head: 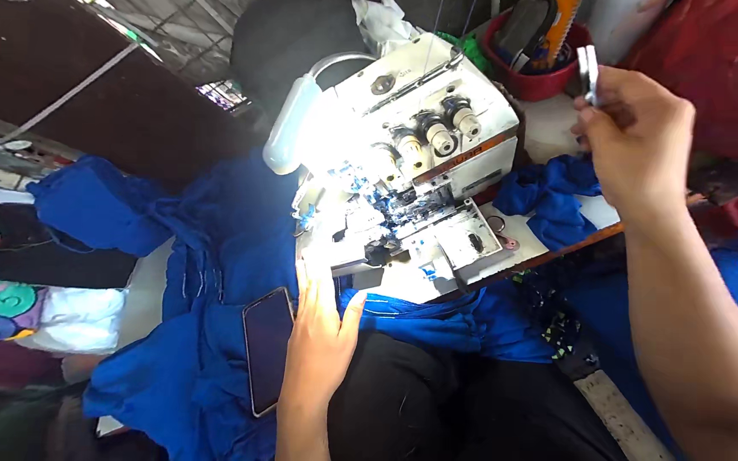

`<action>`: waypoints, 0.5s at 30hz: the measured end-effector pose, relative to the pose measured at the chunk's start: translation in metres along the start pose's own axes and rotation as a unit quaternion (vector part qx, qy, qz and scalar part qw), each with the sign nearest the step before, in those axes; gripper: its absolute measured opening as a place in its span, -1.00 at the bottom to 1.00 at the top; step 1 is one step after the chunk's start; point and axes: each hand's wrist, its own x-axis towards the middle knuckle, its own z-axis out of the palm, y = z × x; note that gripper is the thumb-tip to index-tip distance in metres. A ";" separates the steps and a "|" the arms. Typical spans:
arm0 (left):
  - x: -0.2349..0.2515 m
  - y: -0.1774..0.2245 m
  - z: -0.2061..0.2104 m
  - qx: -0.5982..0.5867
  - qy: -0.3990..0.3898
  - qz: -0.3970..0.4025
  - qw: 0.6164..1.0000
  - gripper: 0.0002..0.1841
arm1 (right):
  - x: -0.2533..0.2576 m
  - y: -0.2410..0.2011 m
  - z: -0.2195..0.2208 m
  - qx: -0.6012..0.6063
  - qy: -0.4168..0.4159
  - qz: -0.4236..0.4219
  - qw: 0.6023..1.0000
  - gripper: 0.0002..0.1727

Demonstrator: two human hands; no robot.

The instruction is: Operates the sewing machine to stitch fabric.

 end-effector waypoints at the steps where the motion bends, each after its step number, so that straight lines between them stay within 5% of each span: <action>1: 0.000 0.000 0.000 0.001 0.000 0.003 1.000 -0.12 | -0.020 -0.012 0.001 0.016 0.007 -0.031 0.999 -0.55; 6: -0.001 -0.001 0.001 0.005 0.003 0.007 1.000 -0.13 | -0.085 -0.049 0.050 0.024 -0.106 -0.149 0.983 -0.63; 15: -0.001 -0.001 0.003 0.018 -0.004 0.000 1.000 -0.18 | -0.089 -0.045 0.107 -0.131 -0.205 -0.219 0.945 -0.81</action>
